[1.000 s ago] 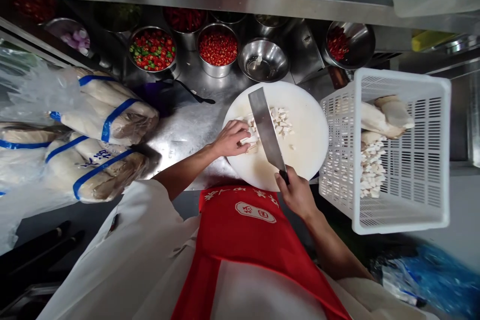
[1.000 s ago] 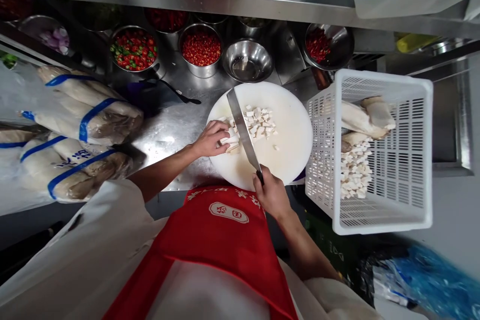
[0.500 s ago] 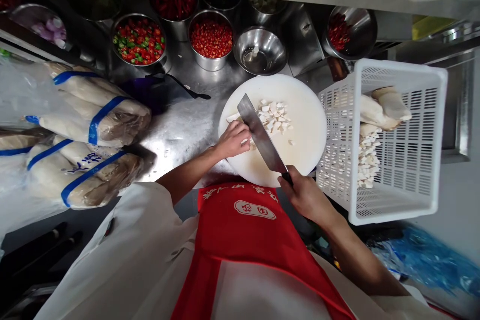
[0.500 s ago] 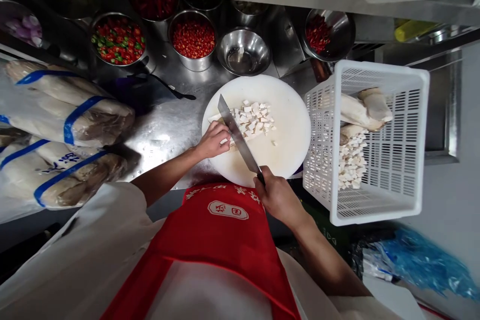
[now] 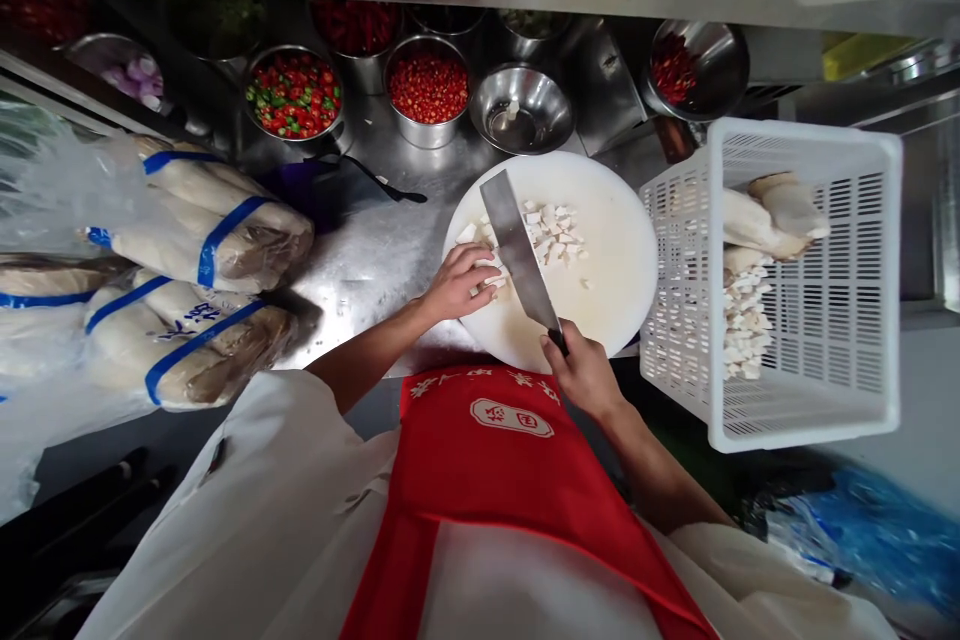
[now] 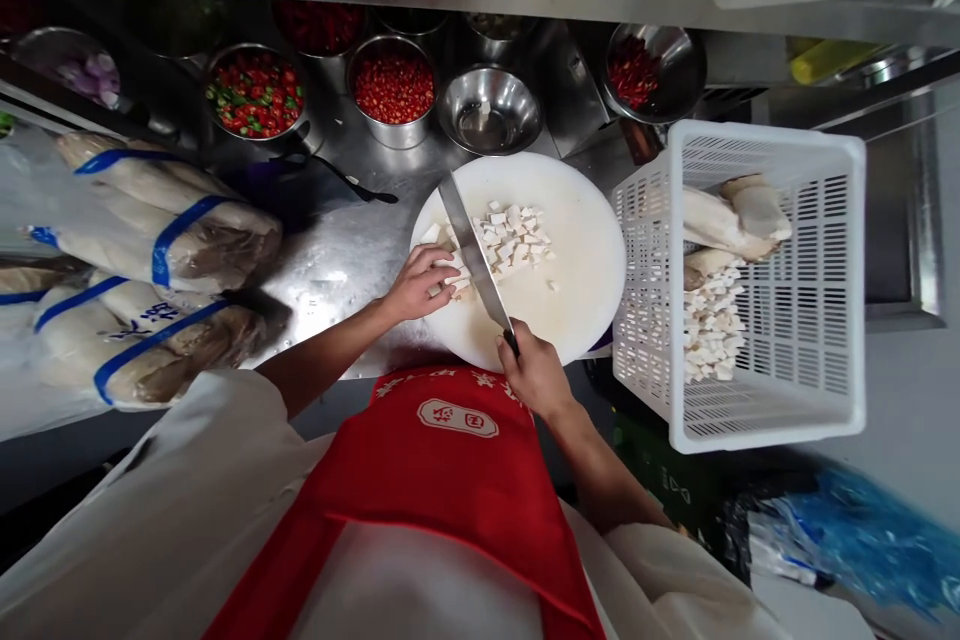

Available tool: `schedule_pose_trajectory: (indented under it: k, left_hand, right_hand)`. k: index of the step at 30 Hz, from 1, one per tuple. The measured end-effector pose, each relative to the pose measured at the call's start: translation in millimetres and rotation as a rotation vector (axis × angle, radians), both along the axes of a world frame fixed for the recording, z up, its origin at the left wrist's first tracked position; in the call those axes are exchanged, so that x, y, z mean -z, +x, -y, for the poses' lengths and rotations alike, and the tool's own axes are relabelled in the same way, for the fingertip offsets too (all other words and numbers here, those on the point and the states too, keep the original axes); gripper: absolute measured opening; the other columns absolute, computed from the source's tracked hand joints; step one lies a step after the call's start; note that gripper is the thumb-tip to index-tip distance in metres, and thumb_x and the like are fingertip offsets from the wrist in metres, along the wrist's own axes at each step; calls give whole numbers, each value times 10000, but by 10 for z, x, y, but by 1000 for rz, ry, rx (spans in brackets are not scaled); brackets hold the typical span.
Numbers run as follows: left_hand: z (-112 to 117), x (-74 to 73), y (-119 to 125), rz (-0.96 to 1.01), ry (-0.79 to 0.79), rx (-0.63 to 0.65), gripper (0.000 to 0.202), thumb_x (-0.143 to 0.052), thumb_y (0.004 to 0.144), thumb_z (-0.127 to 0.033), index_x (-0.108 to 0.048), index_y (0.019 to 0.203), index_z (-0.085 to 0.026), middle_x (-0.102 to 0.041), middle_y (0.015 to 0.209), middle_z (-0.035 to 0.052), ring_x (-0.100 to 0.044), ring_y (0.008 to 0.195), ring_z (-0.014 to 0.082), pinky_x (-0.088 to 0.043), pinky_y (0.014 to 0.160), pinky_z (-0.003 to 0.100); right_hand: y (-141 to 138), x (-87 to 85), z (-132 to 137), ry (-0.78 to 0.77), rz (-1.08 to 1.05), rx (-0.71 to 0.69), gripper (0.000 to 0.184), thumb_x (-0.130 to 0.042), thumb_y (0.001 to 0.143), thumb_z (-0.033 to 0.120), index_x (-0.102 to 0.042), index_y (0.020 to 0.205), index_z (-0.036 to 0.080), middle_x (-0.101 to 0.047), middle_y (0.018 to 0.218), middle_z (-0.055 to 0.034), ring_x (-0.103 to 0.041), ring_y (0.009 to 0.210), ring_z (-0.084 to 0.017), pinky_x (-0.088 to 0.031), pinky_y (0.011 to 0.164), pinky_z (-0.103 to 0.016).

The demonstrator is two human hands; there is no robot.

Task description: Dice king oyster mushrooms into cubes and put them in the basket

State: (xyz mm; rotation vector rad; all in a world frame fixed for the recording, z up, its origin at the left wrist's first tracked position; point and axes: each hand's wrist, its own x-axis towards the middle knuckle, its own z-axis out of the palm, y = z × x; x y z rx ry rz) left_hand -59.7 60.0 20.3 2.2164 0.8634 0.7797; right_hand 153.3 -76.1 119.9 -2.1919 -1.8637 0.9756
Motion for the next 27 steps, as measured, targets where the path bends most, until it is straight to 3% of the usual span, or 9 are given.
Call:
schedule_pose_trajectory:
  k: [3, 7, 9, 13, 18, 27]
  left_hand:
    - [25, 3, -81, -10, 10, -76, 159, -616, 834, -336, -631, 960, -240, -602, 1115, 80, -521, 1116, 248, -442, 981, 468]
    - [-140, 51, -104, -4, -86, -393, 104, -581, 863, -294, -592, 938, -224, -597, 1026, 65, -554, 1019, 217, -475, 924, 415]
    - [-301, 75, -100, -50, -179, -487, 136, -608, 855, -313, -585, 948, -217, -596, 990, 56, -569, 960, 209, -490, 882, 391]
    - [-585, 60, -126, -194, -251, -312, 86, -638, 810, -261, -603, 866, -207, -606, 896, 33, -578, 863, 199, -492, 817, 357]
    - [-704, -29, -219, -221, -280, -106, 105, -592, 790, -177, -633, 884, -201, -621, 888, 13, -576, 827, 172, -486, 803, 314]
    - [-786, -56, -261, -237, -327, -48, 170, -537, 858, -171, -672, 957, -201, -605, 953, 28, -597, 859, 167, -498, 848, 314]
  right_hand:
    - [-10, -181, 79, 14, 5, 3, 385, -409, 962, 445, -557, 1200, 181, -733, 874, -105, -704, 808, -289, -468, 660, -327]
    - [-10, -330, 153, 5, -5, -1, 369, -417, 963, 436, -547, 1209, 194, -731, 845, -85, -702, 754, -277, -468, 647, -327]
    - [-4, -372, 175, -4, 5, 20, 368, -418, 961, 446, -548, 1200, 199, -725, 807, -75, -689, 688, -268, -461, 621, -328]
    - [3, -415, 208, -37, -9, 48, 381, -416, 961, 470, -548, 1189, 196, -708, 740, -61, -648, 574, -244, -439, 563, -320]
    - [-23, -446, 229, -34, -39, 28, 373, -426, 965, 441, -544, 1218, 195, -710, 755, -55, -655, 587, -235, -445, 568, -310]
    - [-101, -416, 153, -58, -88, -34, 342, -412, 975, 388, -527, 1237, 200, -733, 932, -88, -708, 869, -280, -493, 714, -326]
